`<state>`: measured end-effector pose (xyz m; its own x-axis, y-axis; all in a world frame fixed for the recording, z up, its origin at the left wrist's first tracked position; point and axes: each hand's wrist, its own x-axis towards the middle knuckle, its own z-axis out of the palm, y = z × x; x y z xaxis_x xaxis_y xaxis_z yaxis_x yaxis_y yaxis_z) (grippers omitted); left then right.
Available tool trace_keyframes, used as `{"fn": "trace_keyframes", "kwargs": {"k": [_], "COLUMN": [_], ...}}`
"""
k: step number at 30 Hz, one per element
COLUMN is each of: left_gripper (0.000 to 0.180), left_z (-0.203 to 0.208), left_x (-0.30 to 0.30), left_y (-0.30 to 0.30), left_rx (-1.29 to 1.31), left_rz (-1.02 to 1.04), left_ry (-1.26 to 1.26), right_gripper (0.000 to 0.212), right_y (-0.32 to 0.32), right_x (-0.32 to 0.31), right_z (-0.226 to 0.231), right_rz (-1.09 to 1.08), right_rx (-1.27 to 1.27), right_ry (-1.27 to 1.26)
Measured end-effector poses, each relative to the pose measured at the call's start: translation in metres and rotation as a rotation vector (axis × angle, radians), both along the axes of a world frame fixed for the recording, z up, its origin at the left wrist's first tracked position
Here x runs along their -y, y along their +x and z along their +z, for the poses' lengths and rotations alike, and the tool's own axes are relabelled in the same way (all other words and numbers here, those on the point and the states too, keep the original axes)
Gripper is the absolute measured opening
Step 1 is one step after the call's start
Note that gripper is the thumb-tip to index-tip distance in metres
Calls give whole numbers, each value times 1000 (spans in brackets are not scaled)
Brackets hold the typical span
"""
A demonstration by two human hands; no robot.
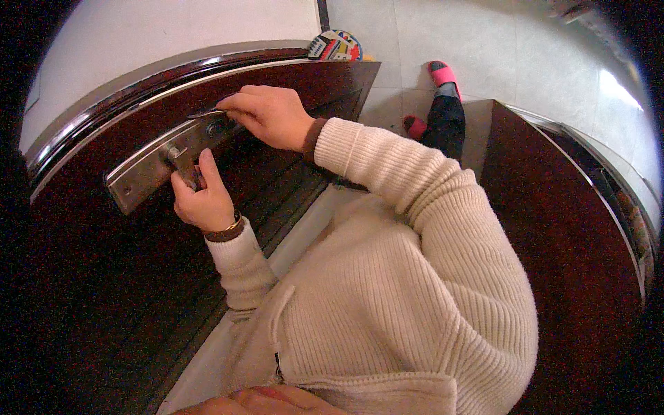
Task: The person uses a small metal tool to manipulate the screws and mechanism of a door lock. They repeatedly insert the tool into the lock assembly, turn it, and adjust the handle while standing in a room with a bed and a child's play mat visible in the background.
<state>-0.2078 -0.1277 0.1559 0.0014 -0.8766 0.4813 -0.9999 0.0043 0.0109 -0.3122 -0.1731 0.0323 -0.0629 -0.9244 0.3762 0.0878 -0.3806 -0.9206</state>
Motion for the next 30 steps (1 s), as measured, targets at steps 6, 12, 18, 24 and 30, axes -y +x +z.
{"fn": "trace_keyframes", "kwargs": {"k": [6,12,18,24,30], "left_gripper": [29,26,26,26,25], "left_z": [6,5,3,3,2], "left_x": [-3,-2,-1,3,5], "left_y": [-11,-11,-12,-8,-6], "left_rx": [-58,-98,-123,-94,-103], "left_rz": [110,95,109,9,-9], "left_ry": [111,109,103,2,-14], "right_gripper": [25,26,24,22,15], "right_y": [0,-2,-5,-8,-5], "right_x": [-1,-3,-4,-1,1], "right_z": [0,-2,-13,-22,-34], "right_rz": [-70,-63,-52,-27,-37], "right_rx": [-90,-109,-122,-151,-182], "right_ry": [-41,-30,-5,-1,55]}}
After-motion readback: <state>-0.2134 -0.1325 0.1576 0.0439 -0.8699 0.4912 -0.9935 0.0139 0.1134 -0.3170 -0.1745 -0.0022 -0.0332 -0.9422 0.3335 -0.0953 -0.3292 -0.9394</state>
